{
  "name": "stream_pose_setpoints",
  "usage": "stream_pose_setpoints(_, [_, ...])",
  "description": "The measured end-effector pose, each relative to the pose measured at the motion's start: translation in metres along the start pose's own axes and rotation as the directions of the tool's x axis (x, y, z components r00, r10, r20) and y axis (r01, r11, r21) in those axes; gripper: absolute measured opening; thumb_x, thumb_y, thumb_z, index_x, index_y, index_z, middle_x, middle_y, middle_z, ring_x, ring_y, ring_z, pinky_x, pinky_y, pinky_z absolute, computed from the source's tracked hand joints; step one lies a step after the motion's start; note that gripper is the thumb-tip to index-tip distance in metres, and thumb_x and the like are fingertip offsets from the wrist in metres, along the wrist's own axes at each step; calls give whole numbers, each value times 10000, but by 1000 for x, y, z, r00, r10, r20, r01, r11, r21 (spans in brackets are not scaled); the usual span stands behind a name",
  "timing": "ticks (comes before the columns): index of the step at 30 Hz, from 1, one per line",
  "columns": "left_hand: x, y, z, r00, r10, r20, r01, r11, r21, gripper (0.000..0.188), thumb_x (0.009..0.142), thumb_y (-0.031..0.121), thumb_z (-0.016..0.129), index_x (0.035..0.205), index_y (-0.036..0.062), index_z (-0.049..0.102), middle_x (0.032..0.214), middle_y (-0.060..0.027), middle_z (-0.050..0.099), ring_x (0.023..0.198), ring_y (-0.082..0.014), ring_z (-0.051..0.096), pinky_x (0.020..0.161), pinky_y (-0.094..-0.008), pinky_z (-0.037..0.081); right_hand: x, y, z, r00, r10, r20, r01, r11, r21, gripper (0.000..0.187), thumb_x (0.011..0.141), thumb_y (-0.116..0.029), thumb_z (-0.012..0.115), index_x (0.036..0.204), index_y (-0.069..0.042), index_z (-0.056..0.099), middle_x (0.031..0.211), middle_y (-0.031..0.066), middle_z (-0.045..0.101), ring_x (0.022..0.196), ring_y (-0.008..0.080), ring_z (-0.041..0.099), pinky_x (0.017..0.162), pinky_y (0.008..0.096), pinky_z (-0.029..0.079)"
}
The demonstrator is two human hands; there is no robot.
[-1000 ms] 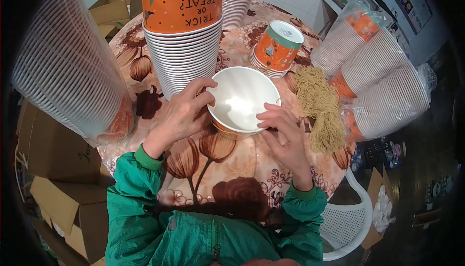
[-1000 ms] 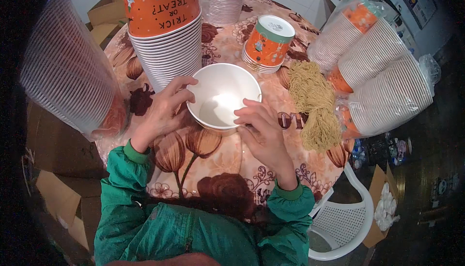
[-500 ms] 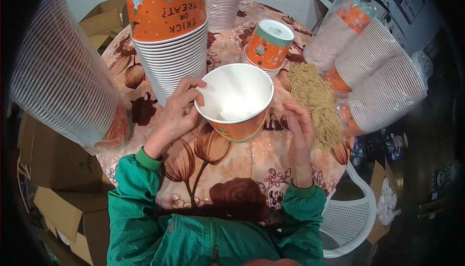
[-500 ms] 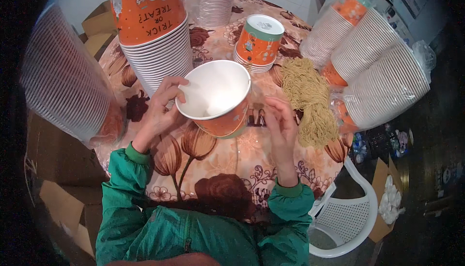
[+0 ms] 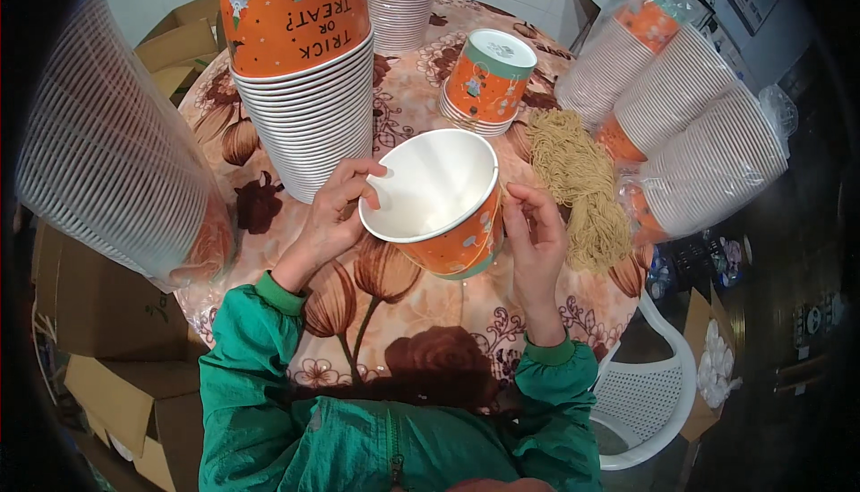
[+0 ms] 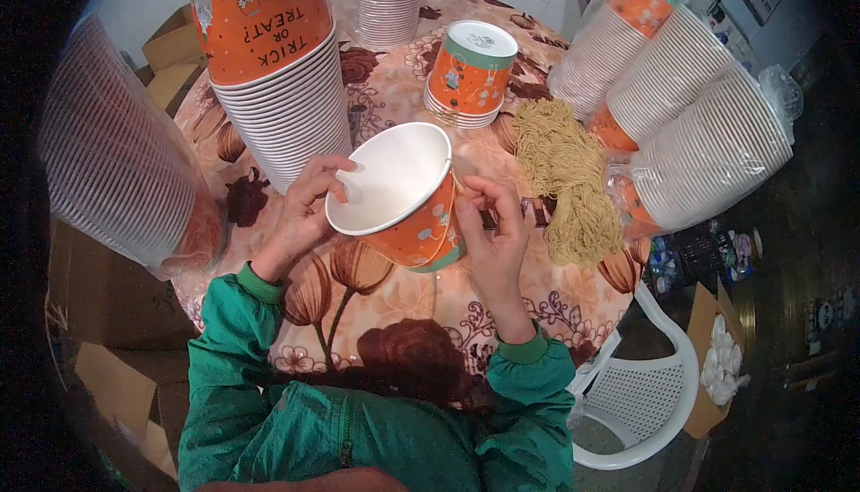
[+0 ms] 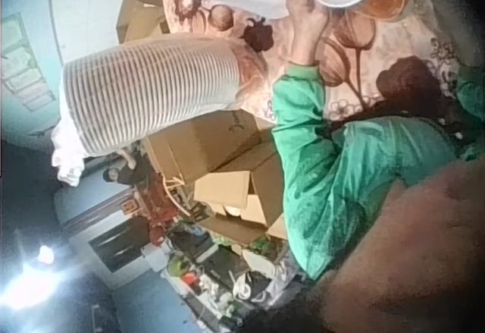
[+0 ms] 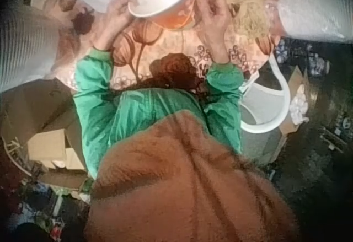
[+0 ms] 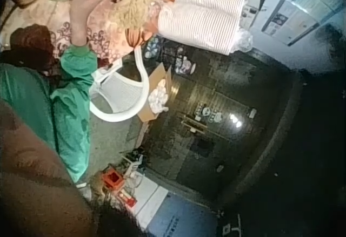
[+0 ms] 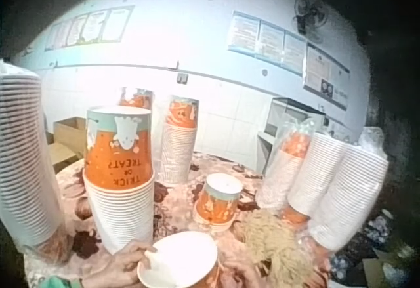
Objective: Attaching rubber bands to paper cups in a manufacturing facility.
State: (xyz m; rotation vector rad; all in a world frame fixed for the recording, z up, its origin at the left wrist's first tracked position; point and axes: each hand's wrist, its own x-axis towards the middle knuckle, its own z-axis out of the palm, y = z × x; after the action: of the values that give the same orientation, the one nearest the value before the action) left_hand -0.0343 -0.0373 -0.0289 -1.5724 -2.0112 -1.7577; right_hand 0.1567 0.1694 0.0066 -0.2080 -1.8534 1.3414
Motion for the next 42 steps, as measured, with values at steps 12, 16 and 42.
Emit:
stream_pose_setpoints(12, [-3, 6, 1, 994, 107, 8, -107, 990, 93, 188, 752, -132, 608, 858, 20, 574, 1241, -121, 601, 1054, -278, 635, 814, -333, 525, 3, 1, 4, 998, 35, -51, -29, 994, 105, 50, 989, -31, 642, 1029, -2, 648, 955, -11, 607, 871, 56, 556, 778, 208, 453])
stream_pose_setpoints(16, [-4, 9, 2, 998, 57, 16, -59, 995, 76, 205, 738, -145, 612, 859, 17, 576, 1240, -116, 601, 1049, -280, 636, 800, -329, 525, 3, 7, 1, 998, 31, -57, -29, 999, 28, 21, 990, -26, 636, 998, -6, 632, 939, -19, 593, 860, 48, 544, 763, 199, 444])
stream_pose_setpoints(42, [-10, 11, -13, 994, 44, 97, -58, 986, 154, 191, 795, -109, 604, 909, 43, 587, 1260, -120, 594, 1095, -304, 637, 820, -350, 534, 1, -1, 13, 999, -51, 10, 52, 997, -48, 45, 955, -12, 662, 993, -2, 639, 930, -8, 574, 793, 54, 494, 707, 210, 414])
